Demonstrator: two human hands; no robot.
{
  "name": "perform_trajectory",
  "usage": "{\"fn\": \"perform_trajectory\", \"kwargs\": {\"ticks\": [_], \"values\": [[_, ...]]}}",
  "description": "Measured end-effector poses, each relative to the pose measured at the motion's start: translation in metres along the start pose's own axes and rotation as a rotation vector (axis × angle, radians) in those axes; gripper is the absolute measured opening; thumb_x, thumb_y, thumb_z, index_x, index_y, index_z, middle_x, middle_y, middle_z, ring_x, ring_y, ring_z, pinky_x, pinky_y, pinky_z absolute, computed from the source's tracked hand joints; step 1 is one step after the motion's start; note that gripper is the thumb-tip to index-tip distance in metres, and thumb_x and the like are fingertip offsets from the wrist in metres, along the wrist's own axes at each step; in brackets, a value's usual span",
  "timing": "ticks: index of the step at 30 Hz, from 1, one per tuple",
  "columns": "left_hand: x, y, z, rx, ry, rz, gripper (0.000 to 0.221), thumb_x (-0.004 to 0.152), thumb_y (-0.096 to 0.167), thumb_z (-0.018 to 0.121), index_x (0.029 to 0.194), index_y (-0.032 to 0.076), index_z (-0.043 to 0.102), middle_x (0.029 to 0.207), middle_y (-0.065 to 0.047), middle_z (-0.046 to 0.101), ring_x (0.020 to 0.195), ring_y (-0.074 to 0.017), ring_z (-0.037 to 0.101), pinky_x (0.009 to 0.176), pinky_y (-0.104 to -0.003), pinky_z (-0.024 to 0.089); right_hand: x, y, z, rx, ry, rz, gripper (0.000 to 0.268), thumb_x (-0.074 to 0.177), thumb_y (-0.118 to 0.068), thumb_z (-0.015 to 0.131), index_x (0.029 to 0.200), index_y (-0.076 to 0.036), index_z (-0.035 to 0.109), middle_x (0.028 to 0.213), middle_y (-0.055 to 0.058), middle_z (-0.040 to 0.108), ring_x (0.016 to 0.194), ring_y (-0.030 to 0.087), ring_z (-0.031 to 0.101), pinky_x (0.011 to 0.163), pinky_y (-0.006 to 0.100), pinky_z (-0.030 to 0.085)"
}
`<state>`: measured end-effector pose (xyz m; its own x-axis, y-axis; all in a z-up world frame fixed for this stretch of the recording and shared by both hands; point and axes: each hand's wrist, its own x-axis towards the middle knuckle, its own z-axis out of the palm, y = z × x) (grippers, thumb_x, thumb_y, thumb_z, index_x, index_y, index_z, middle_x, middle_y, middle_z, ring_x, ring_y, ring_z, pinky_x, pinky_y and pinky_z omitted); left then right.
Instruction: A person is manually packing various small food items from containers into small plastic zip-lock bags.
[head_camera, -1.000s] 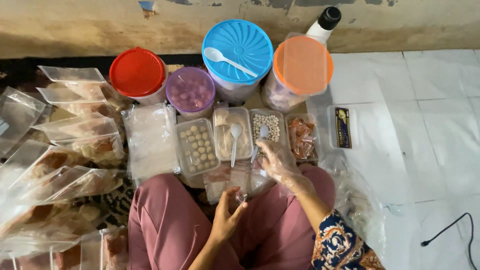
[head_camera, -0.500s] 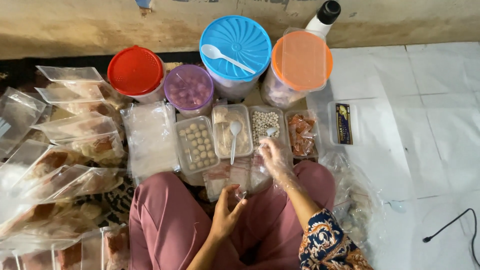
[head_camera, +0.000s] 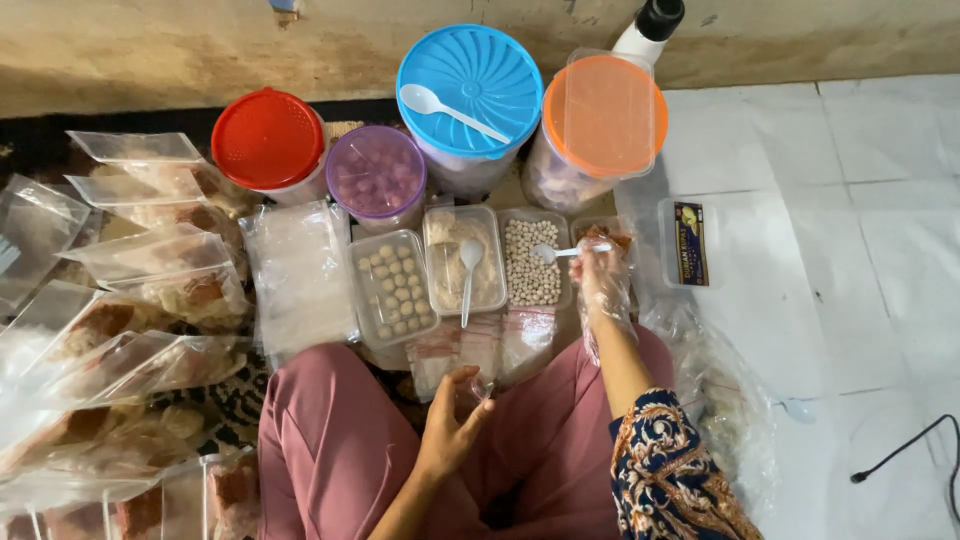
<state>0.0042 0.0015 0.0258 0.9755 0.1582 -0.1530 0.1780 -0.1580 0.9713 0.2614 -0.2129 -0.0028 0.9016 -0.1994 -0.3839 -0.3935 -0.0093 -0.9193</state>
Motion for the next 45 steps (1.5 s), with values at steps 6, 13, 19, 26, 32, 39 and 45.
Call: {"fn": "perform_trajectory", "kwargs": {"ticks": [6, 13, 19, 26, 32, 39, 45], "values": [[0.019, 0.018, -0.02, 0.045, -0.042, 0.097, 0.053, 0.092, 0.042, 0.071, 0.133, 0.012, 0.057, 0.13, -0.007, 0.066, 0.121, -0.021, 0.063, 0.102, -0.035, 0.048, 0.008, 0.006, -0.007, 0.303, -0.294, -0.215, 0.044, 0.095, -0.029, 0.071, 0.128, 0.0, 0.066, 0.107, 0.013, 0.071, 0.081, 0.011, 0.068, 0.072, 0.019, 0.061], [0.066, -0.001, -0.038, 0.245, 0.052, 0.266, 0.057, 0.093, 0.049, 0.067, 0.134, 0.011, 0.054, 0.123, -0.009, 0.064, 0.11, -0.0239, 0.065, 0.092, -0.037, 0.052, 0.023, 0.001, 0.001, 0.271, -0.234, -0.318, 0.036, 0.097, -0.035, 0.07, 0.12, -0.008, 0.066, 0.117, 0.01, 0.07, 0.092, 0.012, 0.069, 0.079, 0.022, 0.06], [0.073, -0.014, -0.032, 0.21, 0.195, 0.267, 0.059, 0.086, 0.036, 0.082, 0.134, 0.013, 0.056, 0.121, -0.011, 0.062, 0.107, -0.0357, 0.068, 0.088, -0.048, 0.056, 0.052, 0.041, 0.016, 0.204, -0.308, -0.201, 0.037, 0.101, -0.042, 0.066, 0.126, -0.014, 0.066, 0.109, 0.017, 0.074, 0.092, 0.021, 0.076, 0.081, 0.03, 0.064], [0.07, -0.01, -0.026, 0.158, 0.175, 0.212, 0.06, 0.086, 0.036, 0.081, 0.135, 0.014, 0.055, 0.124, -0.011, 0.063, 0.103, -0.0396, 0.068, 0.084, -0.051, 0.056, 0.014, 0.036, 0.006, -0.169, -0.274, -0.356, 0.028, 0.109, -0.034, 0.054, 0.117, -0.009, 0.063, 0.102, 0.022, 0.076, 0.084, 0.028, 0.077, 0.074, 0.035, 0.064], [0.068, -0.003, -0.027, 0.138, 0.154, 0.182, 0.06, 0.087, 0.037, 0.08, 0.137, 0.015, 0.055, 0.119, -0.011, 0.063, 0.102, -0.0391, 0.068, 0.082, -0.05, 0.056, -0.021, 0.008, -0.008, -0.167, -0.19, -0.372, 0.027, 0.109, -0.031, 0.054, 0.123, -0.01, 0.063, 0.11, 0.02, 0.075, 0.092, 0.025, 0.075, 0.085, 0.036, 0.062], [0.066, 0.005, -0.027, 0.143, 0.148, 0.165, 0.058, 0.087, 0.035, 0.08, 0.136, 0.015, 0.056, 0.115, -0.011, 0.064, 0.097, -0.0408, 0.069, 0.08, -0.052, 0.056, -0.016, -0.016, 0.013, -0.005, -0.133, -0.193, 0.032, 0.106, -0.036, 0.058, 0.126, -0.011, 0.064, 0.119, 0.02, 0.073, 0.088, 0.023, 0.076, 0.076, 0.026, 0.06], [0.068, -0.001, -0.027, 0.143, 0.154, 0.135, 0.058, 0.086, 0.035, 0.082, 0.135, 0.017, 0.057, 0.113, -0.009, 0.066, 0.097, -0.0391, 0.07, 0.08, -0.049, 0.057, -0.005, 0.004, 0.021, -0.103, -0.213, -0.16, 0.035, 0.103, -0.045, 0.062, 0.124, -0.018, 0.067, 0.117, 0.017, 0.075, 0.088, 0.024, 0.078, 0.077, 0.03, 0.061]]}}
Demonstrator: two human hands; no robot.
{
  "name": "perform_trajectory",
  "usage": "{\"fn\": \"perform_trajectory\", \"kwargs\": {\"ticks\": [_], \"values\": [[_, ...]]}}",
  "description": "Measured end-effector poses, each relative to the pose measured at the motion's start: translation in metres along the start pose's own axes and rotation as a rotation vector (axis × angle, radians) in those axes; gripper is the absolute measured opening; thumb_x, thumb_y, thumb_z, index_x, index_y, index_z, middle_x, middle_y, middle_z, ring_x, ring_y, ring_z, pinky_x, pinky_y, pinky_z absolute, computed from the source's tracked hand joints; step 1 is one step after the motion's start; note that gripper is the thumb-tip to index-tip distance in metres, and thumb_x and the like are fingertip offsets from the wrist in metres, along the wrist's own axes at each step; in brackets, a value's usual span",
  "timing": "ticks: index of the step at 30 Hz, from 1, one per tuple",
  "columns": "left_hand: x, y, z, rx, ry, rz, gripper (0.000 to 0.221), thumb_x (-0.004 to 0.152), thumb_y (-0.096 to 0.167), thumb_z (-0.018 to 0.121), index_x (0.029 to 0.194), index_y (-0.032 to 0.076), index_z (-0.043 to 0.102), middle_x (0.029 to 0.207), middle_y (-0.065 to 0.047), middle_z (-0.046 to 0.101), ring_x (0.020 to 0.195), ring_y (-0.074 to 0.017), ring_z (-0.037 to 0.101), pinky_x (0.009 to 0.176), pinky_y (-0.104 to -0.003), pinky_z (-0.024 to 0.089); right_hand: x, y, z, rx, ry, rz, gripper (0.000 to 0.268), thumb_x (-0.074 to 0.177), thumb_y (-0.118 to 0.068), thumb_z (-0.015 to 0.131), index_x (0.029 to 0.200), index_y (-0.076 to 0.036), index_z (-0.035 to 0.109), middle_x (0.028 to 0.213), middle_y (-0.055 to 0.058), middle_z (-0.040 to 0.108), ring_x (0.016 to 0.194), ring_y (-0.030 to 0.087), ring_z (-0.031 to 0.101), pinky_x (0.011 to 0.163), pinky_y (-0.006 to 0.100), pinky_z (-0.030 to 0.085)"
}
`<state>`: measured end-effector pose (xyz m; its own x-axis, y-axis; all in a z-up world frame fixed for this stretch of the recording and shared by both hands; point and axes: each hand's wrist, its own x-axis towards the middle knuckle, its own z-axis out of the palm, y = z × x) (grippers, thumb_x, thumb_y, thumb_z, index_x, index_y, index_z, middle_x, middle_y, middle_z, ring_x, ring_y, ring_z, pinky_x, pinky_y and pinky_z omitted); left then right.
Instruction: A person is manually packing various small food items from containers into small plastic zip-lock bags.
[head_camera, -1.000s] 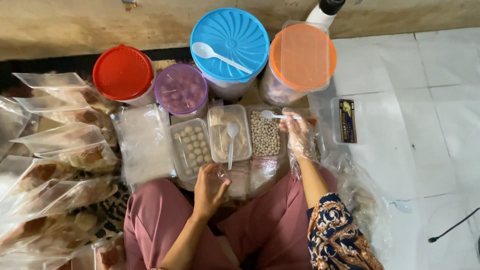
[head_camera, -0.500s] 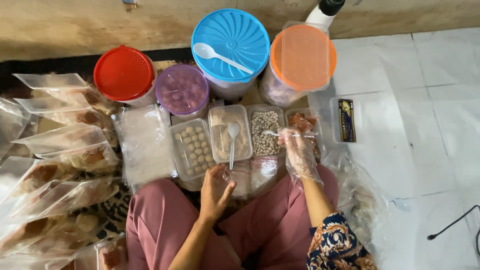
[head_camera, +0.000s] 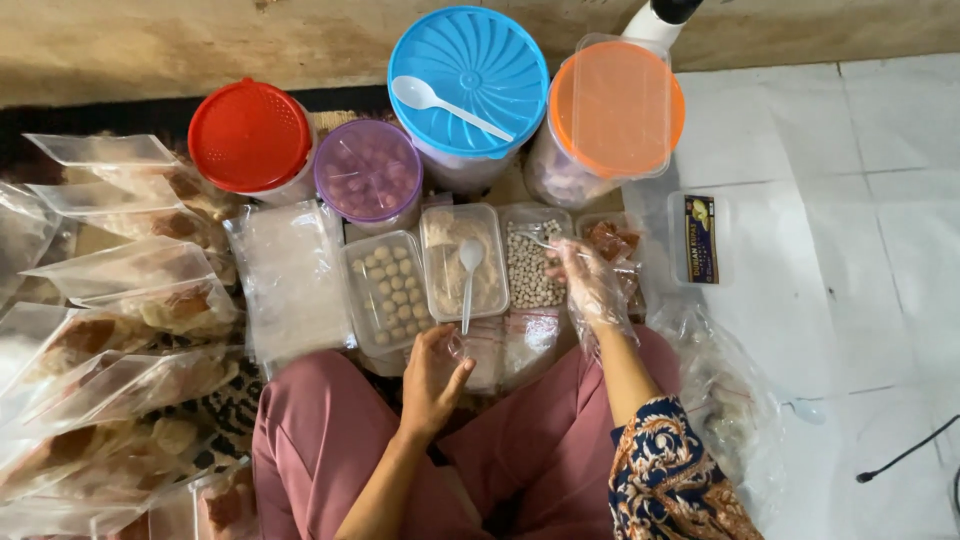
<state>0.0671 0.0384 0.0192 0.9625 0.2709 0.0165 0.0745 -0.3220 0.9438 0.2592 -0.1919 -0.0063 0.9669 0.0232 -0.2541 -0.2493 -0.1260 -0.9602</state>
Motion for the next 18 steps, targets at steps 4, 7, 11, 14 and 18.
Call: {"fn": "perform_trajectory", "kwargs": {"ticks": [4, 7, 11, 14, 18], "values": [[0.0, 0.0, 0.0, -0.005, -0.023, 0.01, 0.057, 0.088, 0.035, 0.08, 0.136, 0.017, 0.056, 0.112, -0.009, 0.065, 0.096, -0.0393, 0.07, 0.08, -0.05, 0.057, -0.013, 0.011, -0.01, -0.1, -0.028, -0.135, 0.026, 0.106, -0.034, 0.059, 0.12, -0.014, 0.067, 0.102, 0.016, 0.078, 0.08, 0.022, 0.078, 0.071, 0.027, 0.06], [-0.002, -0.002, 0.001, -0.004, -0.022, 0.016, 0.057, 0.088, 0.036, 0.08, 0.136, 0.016, 0.056, 0.111, -0.01, 0.064, 0.096, -0.0397, 0.07, 0.08, -0.05, 0.057, -0.031, -0.004, -0.012, -0.111, 0.034, -0.18, 0.024, 0.107, -0.03, 0.057, 0.118, -0.011, 0.068, 0.097, 0.017, 0.078, 0.077, 0.022, 0.077, 0.071, 0.029, 0.061], [-0.001, 0.0, 0.0, -0.011, -0.025, 0.013, 0.057, 0.088, 0.036, 0.08, 0.136, 0.015, 0.056, 0.112, -0.01, 0.065, 0.096, -0.039, 0.07, 0.081, -0.05, 0.057, -0.04, -0.005, -0.024, -0.05, 0.124, -0.159, 0.026, 0.11, -0.029, 0.052, 0.122, -0.011, 0.067, 0.103, 0.016, 0.076, 0.082, 0.018, 0.073, 0.077, 0.028, 0.059], [-0.001, 0.002, 0.001, -0.02, -0.03, 0.019, 0.057, 0.088, 0.035, 0.08, 0.136, 0.015, 0.057, 0.112, -0.01, 0.065, 0.096, -0.0377, 0.07, 0.082, -0.049, 0.057, -0.043, -0.009, -0.027, -0.08, 0.127, -0.144, 0.029, 0.11, -0.027, 0.047, 0.127, -0.012, 0.066, 0.106, 0.016, 0.075, 0.085, 0.019, 0.072, 0.078, 0.029, 0.059], [-0.001, 0.008, 0.0, -0.031, -0.037, 0.025, 0.055, 0.089, 0.033, 0.079, 0.135, 0.013, 0.057, 0.111, -0.012, 0.065, 0.096, -0.0389, 0.07, 0.081, -0.049, 0.056, -0.036, -0.002, -0.015, -0.155, 0.077, -0.172, 0.031, 0.109, -0.037, 0.051, 0.128, -0.021, 0.069, 0.109, 0.013, 0.076, 0.092, 0.02, 0.072, 0.082, 0.031, 0.058]]}}
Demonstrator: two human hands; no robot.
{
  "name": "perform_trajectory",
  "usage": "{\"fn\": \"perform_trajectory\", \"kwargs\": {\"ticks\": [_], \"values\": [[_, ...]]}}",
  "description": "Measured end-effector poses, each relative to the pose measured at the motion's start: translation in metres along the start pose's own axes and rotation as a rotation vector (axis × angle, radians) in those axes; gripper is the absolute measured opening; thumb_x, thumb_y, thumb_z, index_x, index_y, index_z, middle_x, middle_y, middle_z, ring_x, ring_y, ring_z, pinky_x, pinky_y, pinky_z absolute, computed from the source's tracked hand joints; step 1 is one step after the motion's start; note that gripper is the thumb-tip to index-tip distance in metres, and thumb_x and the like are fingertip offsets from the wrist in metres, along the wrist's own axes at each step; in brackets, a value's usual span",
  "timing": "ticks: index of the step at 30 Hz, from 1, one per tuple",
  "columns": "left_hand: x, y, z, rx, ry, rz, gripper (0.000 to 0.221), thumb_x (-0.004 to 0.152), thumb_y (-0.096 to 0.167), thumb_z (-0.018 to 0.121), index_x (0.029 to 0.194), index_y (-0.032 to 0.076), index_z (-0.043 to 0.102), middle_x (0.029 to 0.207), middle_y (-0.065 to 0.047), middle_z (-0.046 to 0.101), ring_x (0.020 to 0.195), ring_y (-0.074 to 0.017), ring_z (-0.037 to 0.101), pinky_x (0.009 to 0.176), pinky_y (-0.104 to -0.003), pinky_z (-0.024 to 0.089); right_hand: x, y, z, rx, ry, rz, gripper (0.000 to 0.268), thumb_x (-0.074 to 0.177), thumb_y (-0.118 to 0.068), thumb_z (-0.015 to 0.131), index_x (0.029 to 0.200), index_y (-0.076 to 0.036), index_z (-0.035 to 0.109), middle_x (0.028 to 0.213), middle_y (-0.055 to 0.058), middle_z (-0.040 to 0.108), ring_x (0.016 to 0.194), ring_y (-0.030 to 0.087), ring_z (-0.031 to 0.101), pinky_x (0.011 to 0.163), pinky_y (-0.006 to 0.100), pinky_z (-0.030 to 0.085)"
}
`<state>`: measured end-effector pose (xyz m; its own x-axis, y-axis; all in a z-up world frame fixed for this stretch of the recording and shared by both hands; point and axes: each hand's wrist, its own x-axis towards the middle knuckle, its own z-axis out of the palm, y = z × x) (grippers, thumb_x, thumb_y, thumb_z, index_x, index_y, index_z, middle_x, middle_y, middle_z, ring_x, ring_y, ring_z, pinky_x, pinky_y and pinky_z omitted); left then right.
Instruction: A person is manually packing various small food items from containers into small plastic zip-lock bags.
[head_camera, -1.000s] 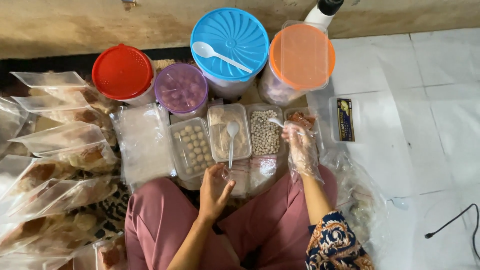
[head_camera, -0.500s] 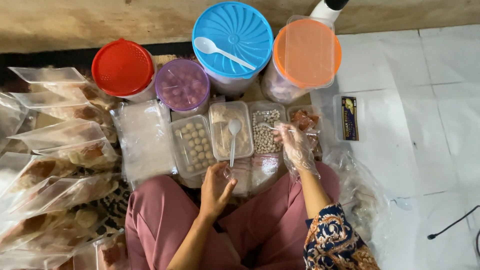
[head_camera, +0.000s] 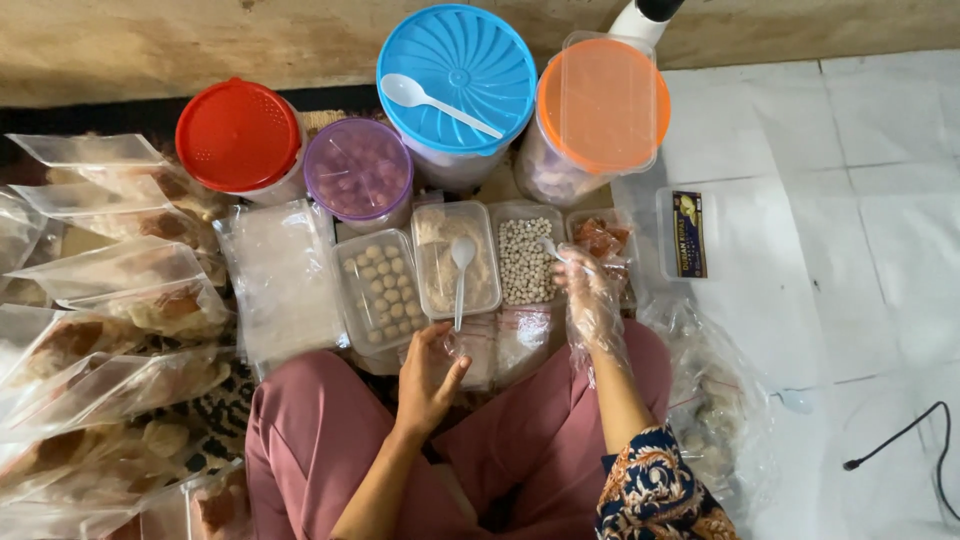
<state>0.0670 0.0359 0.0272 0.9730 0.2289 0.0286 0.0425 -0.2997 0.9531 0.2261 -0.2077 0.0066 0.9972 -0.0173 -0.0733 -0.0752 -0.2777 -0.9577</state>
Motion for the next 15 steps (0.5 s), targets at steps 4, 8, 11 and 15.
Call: {"fn": "perform_trajectory", "kwargs": {"ticks": [4, 8, 11, 15], "values": [[0.0, 0.001, 0.0, -0.004, 0.007, -0.002, 0.055, 0.09, 0.031, 0.079, 0.136, 0.012, 0.057, 0.112, -0.012, 0.065, 0.096, -0.039, 0.07, 0.082, -0.049, 0.057, -0.031, -0.063, 0.005, -0.264, -0.107, -0.026, 0.027, 0.107, -0.035, 0.054, 0.124, -0.023, 0.071, 0.106, 0.015, 0.078, 0.1, 0.031, 0.076, 0.086, 0.041, 0.061], [0.0, -0.002, -0.001, -0.002, 0.001, -0.001, 0.056, 0.089, 0.032, 0.079, 0.136, 0.012, 0.057, 0.111, -0.012, 0.065, 0.095, -0.0382, 0.071, 0.081, -0.049, 0.056, -0.028, -0.057, -0.004, -0.203, 0.031, -0.023, 0.026, 0.11, -0.034, 0.053, 0.119, -0.015, 0.068, 0.095, 0.017, 0.075, 0.091, 0.032, 0.075, 0.086, 0.044, 0.061], [0.001, 0.0, -0.001, 0.002, -0.001, 0.007, 0.056, 0.089, 0.032, 0.08, 0.136, 0.013, 0.057, 0.109, -0.012, 0.065, 0.093, -0.0386, 0.071, 0.08, -0.05, 0.056, -0.022, -0.051, -0.013, -0.187, 0.093, 0.128, 0.034, 0.11, -0.044, 0.05, 0.118, -0.014, 0.064, 0.087, 0.011, 0.074, 0.086, 0.024, 0.075, 0.087, 0.039, 0.06], [0.001, 0.004, -0.002, -0.003, 0.0, 0.003, 0.056, 0.089, 0.032, 0.079, 0.136, 0.013, 0.057, 0.108, -0.012, 0.066, 0.093, -0.0381, 0.071, 0.08, -0.05, 0.057, -0.016, -0.05, -0.01, -0.216, 0.028, 0.272, 0.038, 0.107, -0.05, 0.056, 0.103, -0.015, 0.068, 0.075, 0.007, 0.075, 0.071, 0.018, 0.075, 0.075, 0.032, 0.063]]}}
